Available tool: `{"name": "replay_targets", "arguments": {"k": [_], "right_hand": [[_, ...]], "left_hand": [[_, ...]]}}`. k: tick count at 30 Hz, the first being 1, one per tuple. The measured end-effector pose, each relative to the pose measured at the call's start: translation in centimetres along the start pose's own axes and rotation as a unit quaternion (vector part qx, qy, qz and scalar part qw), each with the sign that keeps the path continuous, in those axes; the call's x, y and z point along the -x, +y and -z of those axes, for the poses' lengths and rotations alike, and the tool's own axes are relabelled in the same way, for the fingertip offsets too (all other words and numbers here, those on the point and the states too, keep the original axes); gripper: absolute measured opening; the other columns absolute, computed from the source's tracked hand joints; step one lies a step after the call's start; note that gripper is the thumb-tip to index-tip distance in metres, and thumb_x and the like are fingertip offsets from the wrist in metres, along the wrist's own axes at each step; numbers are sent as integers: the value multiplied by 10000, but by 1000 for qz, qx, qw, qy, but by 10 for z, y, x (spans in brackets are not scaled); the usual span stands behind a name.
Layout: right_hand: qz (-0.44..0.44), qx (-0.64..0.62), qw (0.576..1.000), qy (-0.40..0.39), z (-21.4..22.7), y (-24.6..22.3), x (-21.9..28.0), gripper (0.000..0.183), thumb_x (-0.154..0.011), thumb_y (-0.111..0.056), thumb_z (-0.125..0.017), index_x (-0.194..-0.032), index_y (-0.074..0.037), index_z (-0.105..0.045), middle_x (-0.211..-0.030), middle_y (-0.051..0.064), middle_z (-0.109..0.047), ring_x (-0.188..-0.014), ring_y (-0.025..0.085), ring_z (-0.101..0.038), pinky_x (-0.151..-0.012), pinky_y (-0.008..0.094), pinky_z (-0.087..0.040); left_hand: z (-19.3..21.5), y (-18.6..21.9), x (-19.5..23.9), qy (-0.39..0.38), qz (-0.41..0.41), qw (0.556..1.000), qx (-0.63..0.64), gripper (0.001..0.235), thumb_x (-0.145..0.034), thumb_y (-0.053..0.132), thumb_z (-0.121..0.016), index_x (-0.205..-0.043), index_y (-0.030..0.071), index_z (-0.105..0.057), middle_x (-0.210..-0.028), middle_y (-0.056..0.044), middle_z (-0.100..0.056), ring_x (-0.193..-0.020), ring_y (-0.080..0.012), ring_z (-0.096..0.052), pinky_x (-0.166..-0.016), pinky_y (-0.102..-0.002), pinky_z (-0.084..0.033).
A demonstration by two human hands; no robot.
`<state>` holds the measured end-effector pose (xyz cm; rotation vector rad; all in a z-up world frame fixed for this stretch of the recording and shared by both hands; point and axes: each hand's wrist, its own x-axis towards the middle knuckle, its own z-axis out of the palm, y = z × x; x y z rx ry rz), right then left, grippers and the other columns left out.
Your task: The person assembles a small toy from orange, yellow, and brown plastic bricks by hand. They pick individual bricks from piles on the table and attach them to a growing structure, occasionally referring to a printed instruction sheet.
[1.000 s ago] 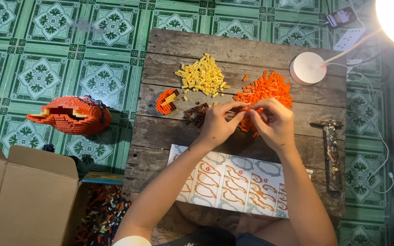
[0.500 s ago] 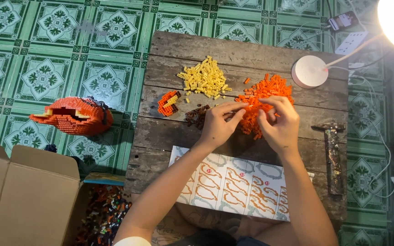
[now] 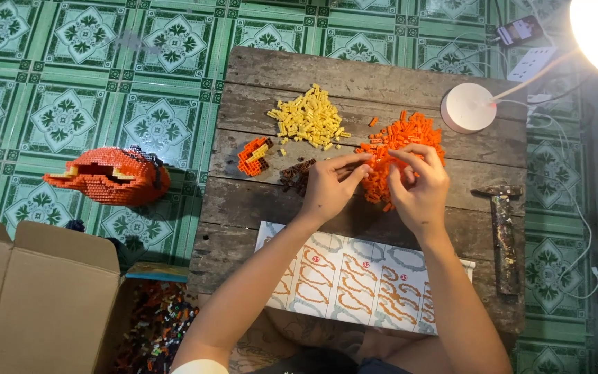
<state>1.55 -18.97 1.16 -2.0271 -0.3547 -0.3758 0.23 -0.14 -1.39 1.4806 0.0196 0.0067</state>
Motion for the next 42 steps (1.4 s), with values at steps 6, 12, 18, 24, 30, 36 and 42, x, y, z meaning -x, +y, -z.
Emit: {"name": "replay_targets", "arguments": {"k": [6,12,18,24,30,36,42], "right_hand": [[-53,-90,994,-32,-9,9,8,140,-1075,-9,-803,-1204,-33,-853,-1096,111,-763,-611,87,-484,-478,263,-446],[-93,-125,988,-25,-10,40,18,66,-1055,-16,-844,-1120,-9,-849,-1059,110,-785,-594,79,-464,-475,242,-426],[-82,-135,987,-34,-5,16,11,98,-1011,18,-872,-1108,3,-868,-816,97,-709,-599,72,-447,-462,255,-421],[-76,-117,990,-36,0,7,7,59,-996,11,-892,-1047,-13,-879,-661,62,-575,-586,72,-434,-450,232,-427],[-57,-118,991,-38,1,16,8,87,-973,40,-895,-1038,-16,-877,-779,105,-733,-635,90,-555,-482,263,-533],[16,18,1000,7,14,2,-3,251,-1010,212,-682,-1122,60,-848,-857,159,-651,-563,144,-511,-411,326,-458],[110,112,988,-8,8,4,-1,129,-1020,101,-770,-1124,76,-842,-1015,181,-698,-560,193,-586,-442,369,-463]], "left_hand": [[0,-7,-2,-7,19,1000,18,255,-1069,98,-803,-1310,14,-820,-1235,-291,-820,-1127,-409,-807,-877,-472,-724],[1,0,2,-16,3,1000,8,298,-1040,127,-849,-1294,-26,-823,-1172,-327,-822,-1112,-430,-803,-869,-449,-717],[4,-4,1,-28,-13,999,10,225,-1034,62,-847,-1241,-25,-843,-1106,-294,-839,-1082,-437,-824,-831,-441,-721],[3,-2,2,-50,-13,998,26,218,-1006,64,-879,-1204,-16,-837,-1100,-269,-841,-1130,-373,-813,-864,-441,-718],[4,-20,-4,-65,-27,997,42,179,-1026,56,-850,-1200,27,-820,-1135,-212,-817,-1009,-292,-840,-758,-398,-740],[-3,-16,2,-63,-158,973,-158,299,-993,4,-863,-1288,7,-810,-1100,-255,-802,-871,-352,-844,-616,-373,-724],[23,-33,-24,52,-231,940,-246,134,-1115,193,-767,-1177,120,-860,-1023,-96,-833,-843,-270,-840,-564,-333,-664]]}}
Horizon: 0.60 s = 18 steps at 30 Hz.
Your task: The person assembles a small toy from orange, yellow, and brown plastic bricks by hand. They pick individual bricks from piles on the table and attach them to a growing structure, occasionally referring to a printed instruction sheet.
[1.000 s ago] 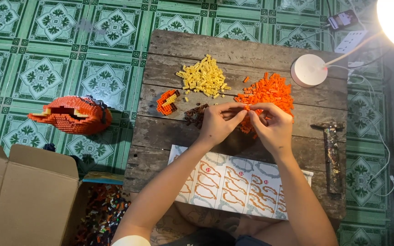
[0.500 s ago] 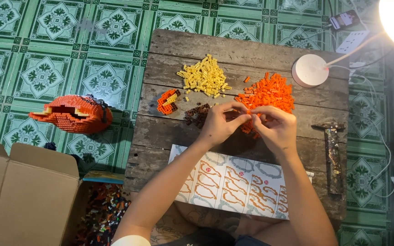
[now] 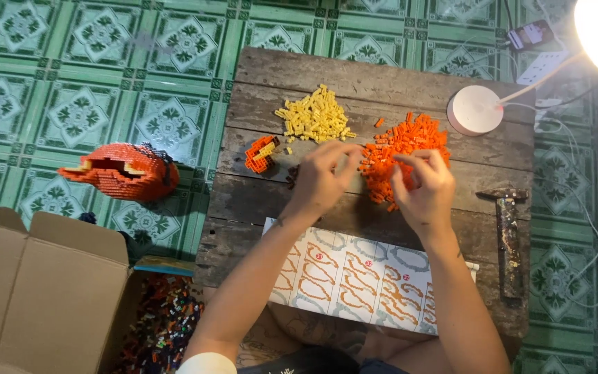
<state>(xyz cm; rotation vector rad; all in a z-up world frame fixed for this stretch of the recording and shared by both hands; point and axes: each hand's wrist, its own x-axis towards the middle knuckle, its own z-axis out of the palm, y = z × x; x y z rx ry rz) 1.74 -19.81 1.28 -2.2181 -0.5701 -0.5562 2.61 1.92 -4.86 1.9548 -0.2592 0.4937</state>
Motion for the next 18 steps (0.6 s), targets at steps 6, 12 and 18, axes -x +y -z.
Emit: {"name": "replay_targets", "arguments": {"k": [6,12,18], "right_hand": [[99,-120,975,-155,-10,-35,13,132,-836,6,-855,-842,-86,-760,-743,94,-706,-636,276,-707,-551,385,-558],[106,-88,903,-406,-11,-51,12,189,-1006,-247,-830,-1035,-63,-856,-892,138,-854,-670,248,-813,-632,375,-670],[129,-59,934,-327,-18,-41,22,106,-1004,-208,-822,-1026,-105,-828,-867,88,-838,-709,251,-827,-639,358,-653]], "left_hand": [[44,-3,-22,150,3,989,-8,303,-1172,375,-687,-1123,127,-852,-921,-77,-816,-708,-107,-623,-594,-251,-507],[134,53,-36,24,76,987,-142,158,-1138,158,-716,-1184,89,-851,-1072,-172,-856,-993,-329,-803,-882,-407,-612],[159,75,-23,-188,349,864,-310,844,-991,376,-858,-1702,60,-530,-1686,-236,-515,-1572,-507,-472,-1276,-643,-425]]}}
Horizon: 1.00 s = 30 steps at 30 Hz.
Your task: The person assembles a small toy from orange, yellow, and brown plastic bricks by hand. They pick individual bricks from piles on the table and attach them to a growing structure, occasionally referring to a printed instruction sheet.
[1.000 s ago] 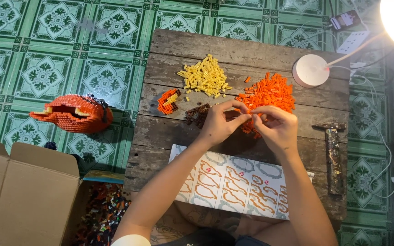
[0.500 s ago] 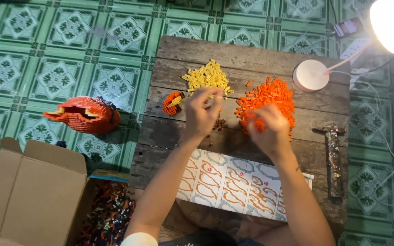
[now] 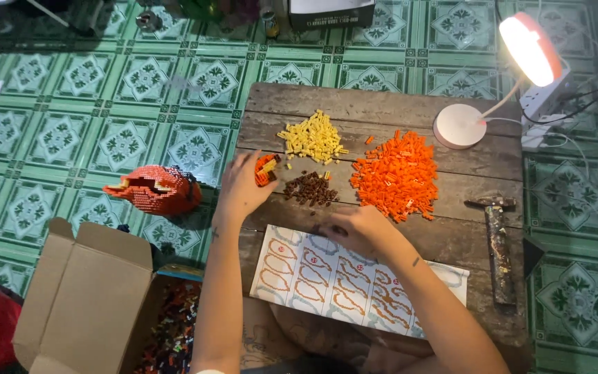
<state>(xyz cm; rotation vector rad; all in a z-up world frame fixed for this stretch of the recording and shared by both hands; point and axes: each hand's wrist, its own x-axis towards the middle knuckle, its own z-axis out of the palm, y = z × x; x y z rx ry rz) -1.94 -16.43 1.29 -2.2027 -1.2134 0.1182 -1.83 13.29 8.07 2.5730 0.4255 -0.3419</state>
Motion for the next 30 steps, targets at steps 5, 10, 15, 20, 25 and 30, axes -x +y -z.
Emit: {"name": "replay_targets", "arguments": {"k": [5,10,15,20,25,30], "right_hand": [[28,59,993,100,-14,21,7,98,-989,-224,-831,-1037,-144,-800,-872,67,-769,-706,296,-789,-615,411,-645],[30,16,980,198,-23,32,4,286,-964,-184,-865,-1237,-190,-783,-1129,73,-735,-816,326,-800,-683,424,-678],[41,-49,969,239,-7,20,-1,380,-976,-50,-838,-1337,-162,-790,-1218,139,-723,-967,360,-805,-819,411,-702],[24,-30,961,273,-11,19,1,411,-973,-75,-840,-1364,-193,-796,-1278,79,-708,-1055,304,-788,-899,385,-685],[14,-51,941,334,0,17,-5,430,-953,-38,-814,-1365,-158,-801,-1283,92,-714,-1140,336,-775,-926,413,-671],[-82,-150,895,413,8,17,-8,351,-970,11,-867,-1314,-15,-800,-1227,141,-786,-949,273,-800,-794,335,-684]], "left_hand": [[-11,-5,13,60,-3,992,111,672,-1021,224,-854,-1628,83,-601,-1572,-247,-601,-1505,-519,-548,-1215,-596,-519],[-15,16,31,62,-70,977,192,699,-963,270,-933,-1577,87,-653,-1483,-258,-666,-1443,-489,-626,-1183,-580,-568],[-42,37,34,-19,-118,949,290,759,-868,118,-978,-1555,73,-659,-1480,-300,-709,-1413,-465,-682,-1132,-506,-614],[-72,38,27,-45,-127,908,397,716,-845,23,-964,-1512,72,-710,-1500,-279,-710,-1403,-405,-699,-1113,-416,-629],[-97,41,8,-31,-175,841,512,697,-870,45,-981,-1520,74,-731,-1468,-219,-727,-1340,-315,-718,-1059,-404,-663],[-128,51,-17,-30,-279,830,482,718,-945,119,-886,-1627,121,-662,-1540,-286,-674,-1391,-450,-684,-1063,-493,-647]]}}
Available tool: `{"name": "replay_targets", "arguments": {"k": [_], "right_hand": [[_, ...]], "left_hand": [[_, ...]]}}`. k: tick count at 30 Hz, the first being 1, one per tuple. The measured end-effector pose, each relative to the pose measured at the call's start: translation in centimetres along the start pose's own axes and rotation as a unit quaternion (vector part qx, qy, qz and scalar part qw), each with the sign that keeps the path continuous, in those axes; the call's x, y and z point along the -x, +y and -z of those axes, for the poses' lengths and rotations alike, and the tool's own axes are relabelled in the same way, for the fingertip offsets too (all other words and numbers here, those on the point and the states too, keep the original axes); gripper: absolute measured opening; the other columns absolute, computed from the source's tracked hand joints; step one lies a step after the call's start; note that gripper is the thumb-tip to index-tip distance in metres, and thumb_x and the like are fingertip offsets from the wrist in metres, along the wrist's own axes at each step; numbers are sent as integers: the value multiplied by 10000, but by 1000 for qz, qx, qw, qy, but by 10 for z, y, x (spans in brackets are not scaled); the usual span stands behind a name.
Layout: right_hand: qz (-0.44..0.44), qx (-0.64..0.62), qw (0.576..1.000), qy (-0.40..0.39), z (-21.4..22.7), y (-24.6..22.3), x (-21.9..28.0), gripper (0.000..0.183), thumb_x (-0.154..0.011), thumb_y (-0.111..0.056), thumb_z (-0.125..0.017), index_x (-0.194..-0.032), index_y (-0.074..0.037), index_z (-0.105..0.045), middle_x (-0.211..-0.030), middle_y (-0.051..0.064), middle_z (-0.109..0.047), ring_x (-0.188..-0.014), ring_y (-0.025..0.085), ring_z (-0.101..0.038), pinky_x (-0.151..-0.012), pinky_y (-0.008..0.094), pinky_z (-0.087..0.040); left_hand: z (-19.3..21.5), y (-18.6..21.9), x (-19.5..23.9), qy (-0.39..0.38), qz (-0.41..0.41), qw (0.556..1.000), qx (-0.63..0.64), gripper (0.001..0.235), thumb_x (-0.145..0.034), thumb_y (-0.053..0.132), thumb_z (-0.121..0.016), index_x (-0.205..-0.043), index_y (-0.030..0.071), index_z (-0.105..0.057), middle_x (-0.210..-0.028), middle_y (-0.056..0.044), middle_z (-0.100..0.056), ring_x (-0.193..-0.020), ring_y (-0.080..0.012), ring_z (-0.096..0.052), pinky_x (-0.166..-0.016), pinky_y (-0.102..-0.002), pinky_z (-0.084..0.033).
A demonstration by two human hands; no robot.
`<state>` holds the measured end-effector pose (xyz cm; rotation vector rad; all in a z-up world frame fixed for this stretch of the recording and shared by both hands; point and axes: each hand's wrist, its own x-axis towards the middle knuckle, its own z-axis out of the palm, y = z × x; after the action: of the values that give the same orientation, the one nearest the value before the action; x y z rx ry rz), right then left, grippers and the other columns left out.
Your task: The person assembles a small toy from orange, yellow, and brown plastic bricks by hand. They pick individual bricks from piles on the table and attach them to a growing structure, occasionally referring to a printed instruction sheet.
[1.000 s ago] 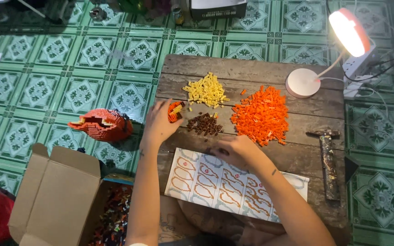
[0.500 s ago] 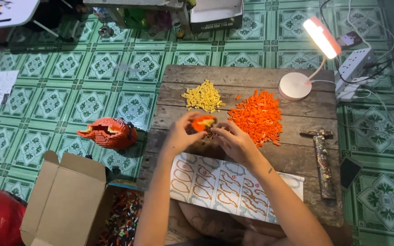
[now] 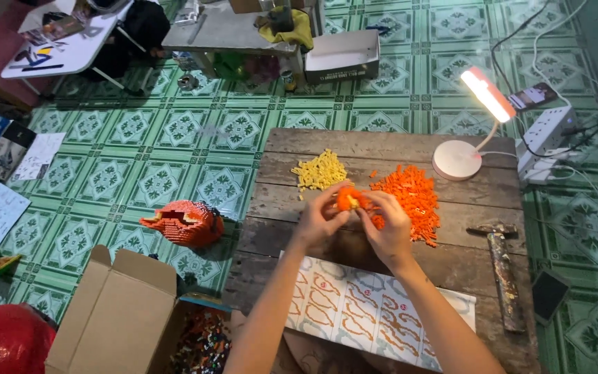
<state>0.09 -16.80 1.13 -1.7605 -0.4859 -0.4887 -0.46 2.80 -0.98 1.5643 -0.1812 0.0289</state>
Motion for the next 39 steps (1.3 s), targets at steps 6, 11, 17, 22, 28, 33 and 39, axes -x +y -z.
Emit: {"name": "replay_targets", "arguments": {"k": [6,11,17,22,28,33,39], "right_hand": [[-51,-39,998,28,3,20,7,393,-963,44,-859,-1350,54,-792,-1204,229,-772,-987,335,-805,-812,397,-681],[-71,-42,995,50,10,23,2,390,-937,41,-906,-1305,86,-788,-1124,217,-755,-949,329,-810,-800,401,-695],[-59,1,997,49,10,27,-2,406,-902,42,-929,-1284,73,-794,-1068,180,-735,-931,313,-808,-771,395,-697],[-26,62,997,28,8,16,-6,403,-902,17,-930,-1277,44,-785,-994,135,-703,-875,296,-790,-758,377,-699],[17,132,991,6,0,11,-3,596,-838,91,-913,-1406,49,-739,-950,168,-664,-825,347,-751,-732,456,-669],[34,176,984,5,0,20,1,573,-778,3,-991,-1326,-20,-823,-979,103,-706,-843,280,-767,-801,400,-666],[28,182,983,17,0,28,3,549,-787,-69,-1006,-1313,-65,-847,-986,88,-734,-853,277,-773,-800,407,-654]], "left_hand": [[-34,45,-8,28,-87,987,-132,635,-987,57,-784,-1607,89,-654,-1476,-296,-698,-1318,-507,-707,-1009,-519,-671],[-35,46,-20,-23,-105,979,-175,602,-1038,41,-704,-1632,86,-614,-1458,-337,-700,-1289,-552,-710,-973,-592,-673],[-25,49,-19,-55,-73,980,-176,550,-1071,153,-713,-1614,143,-621,-1394,-314,-747,-1253,-527,-740,-954,-597,-675],[-28,46,-18,-17,-56,990,-125,427,-1088,126,-694,-1515,119,-678,-1106,-284,-816,-949,-415,-820,-763,-505,-696],[-35,30,-15,32,-114,983,-139,296,-1063,93,-758,-1358,119,-757,-917,-186,-840,-843,-343,-836,-686,-475,-704],[-43,26,-15,83,-137,973,-167,318,-1017,47,-760,-1327,111,-801,-1067,-226,-853,-949,-440,-827,-772,-488,-693],[-47,31,-13,80,-133,973,-172,331,-1026,57,-759,-1352,92,-806,-1180,-221,-848,-1089,-453,-812,-894,-531,-688]]}}
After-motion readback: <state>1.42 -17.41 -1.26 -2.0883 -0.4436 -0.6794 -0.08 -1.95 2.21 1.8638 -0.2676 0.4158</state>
